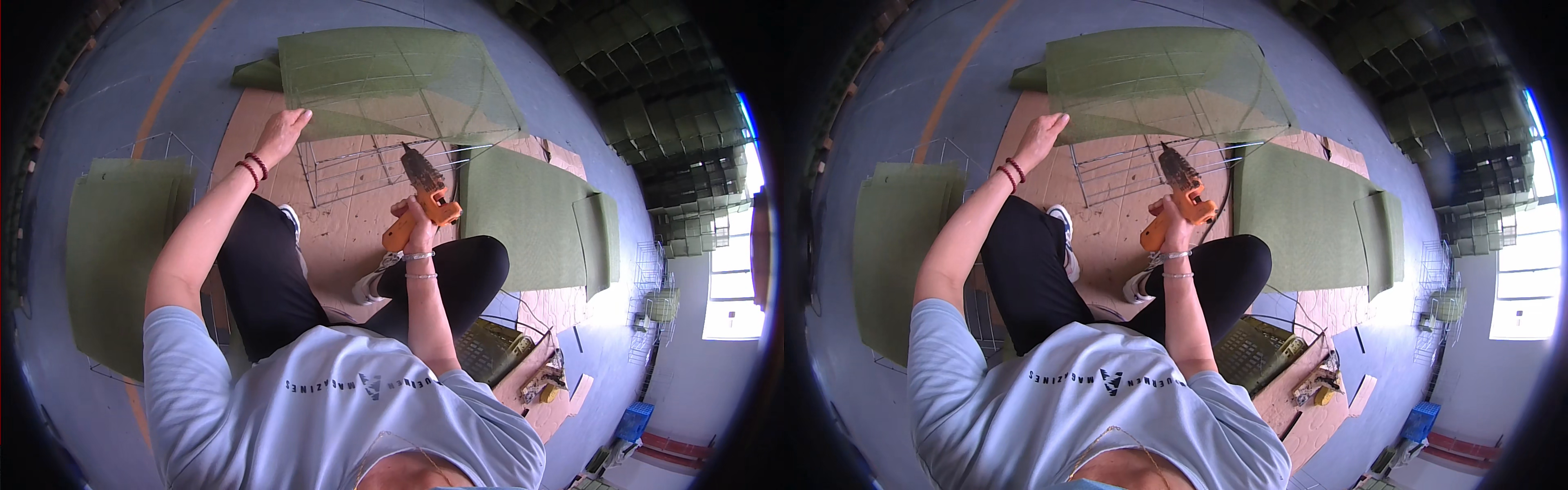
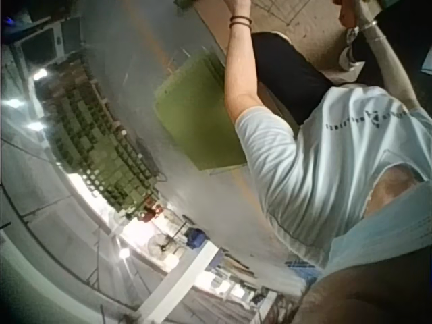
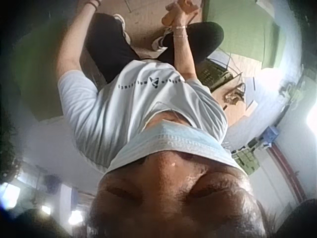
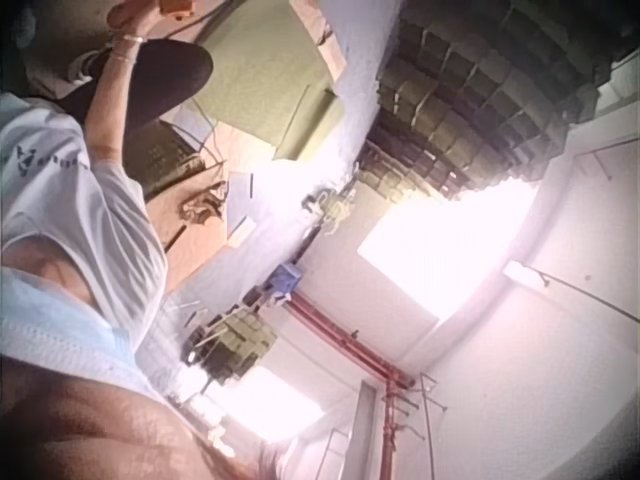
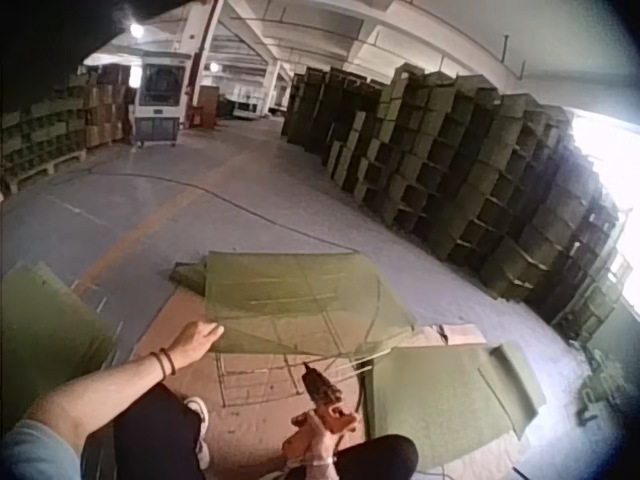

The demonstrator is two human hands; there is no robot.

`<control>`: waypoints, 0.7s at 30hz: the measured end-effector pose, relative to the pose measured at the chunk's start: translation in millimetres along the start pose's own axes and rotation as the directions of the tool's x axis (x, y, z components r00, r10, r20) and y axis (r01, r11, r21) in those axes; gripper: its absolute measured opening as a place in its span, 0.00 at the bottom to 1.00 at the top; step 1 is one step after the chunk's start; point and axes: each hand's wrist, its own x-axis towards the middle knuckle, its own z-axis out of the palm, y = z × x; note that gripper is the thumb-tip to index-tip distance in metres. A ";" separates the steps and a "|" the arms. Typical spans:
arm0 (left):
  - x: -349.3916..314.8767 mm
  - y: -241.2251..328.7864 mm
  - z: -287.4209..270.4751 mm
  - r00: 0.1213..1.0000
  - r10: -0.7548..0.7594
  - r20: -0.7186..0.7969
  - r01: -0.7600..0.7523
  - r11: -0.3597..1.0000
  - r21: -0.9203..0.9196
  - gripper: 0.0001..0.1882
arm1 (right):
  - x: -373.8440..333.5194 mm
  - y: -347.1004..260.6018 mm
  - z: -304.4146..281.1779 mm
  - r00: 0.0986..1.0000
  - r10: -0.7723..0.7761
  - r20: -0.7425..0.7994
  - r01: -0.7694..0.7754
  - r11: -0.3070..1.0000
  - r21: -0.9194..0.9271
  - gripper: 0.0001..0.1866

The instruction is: Apply hot glue to the metal wire frame and press the mesh material onto it to secure it.

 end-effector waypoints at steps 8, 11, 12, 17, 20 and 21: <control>-5.4 -6.6 0.5 1.000 0.009 0.005 -0.009 1.000 -0.009 0.23 | -28.6 17.1 17.3 0.982 0.105 0.158 -0.109 0.994 0.015 0.06; -7.5 -6.8 0.1 1.000 -0.013 0.014 0.013 1.000 0.001 0.22 | -31.1 18.8 18.2 0.976 0.123 0.179 -0.125 0.992 -0.001 0.06; -8.2 -6.9 -0.8 1.000 -0.019 0.015 0.019 1.000 0.004 0.22 | -32.6 19.6 19.1 0.976 0.125 0.181 -0.127 0.992 0.000 0.06; -8.9 -8.4 0.8 1.000 -0.016 0.020 0.016 1.000 -0.001 0.22 | -39.4 25.0 20.5 0.966 0.158 0.204 -0.158 0.987 -0.015 0.06; -10.3 -11.4 2.8 1.000 -0.001 0.000 0.001 1.000 -0.009 0.23 | -43.3 28.0 23.3 0.964 0.156 0.215 -0.153 0.988 -0.030 0.06; -10.8 -13.5 3.7 1.000 0.014 -0.019 -0.014 1.000 -0.015 0.23 | -43.7 29.2 23.4 0.964 0.156 0.217 -0.153 0.988 -0.030 0.06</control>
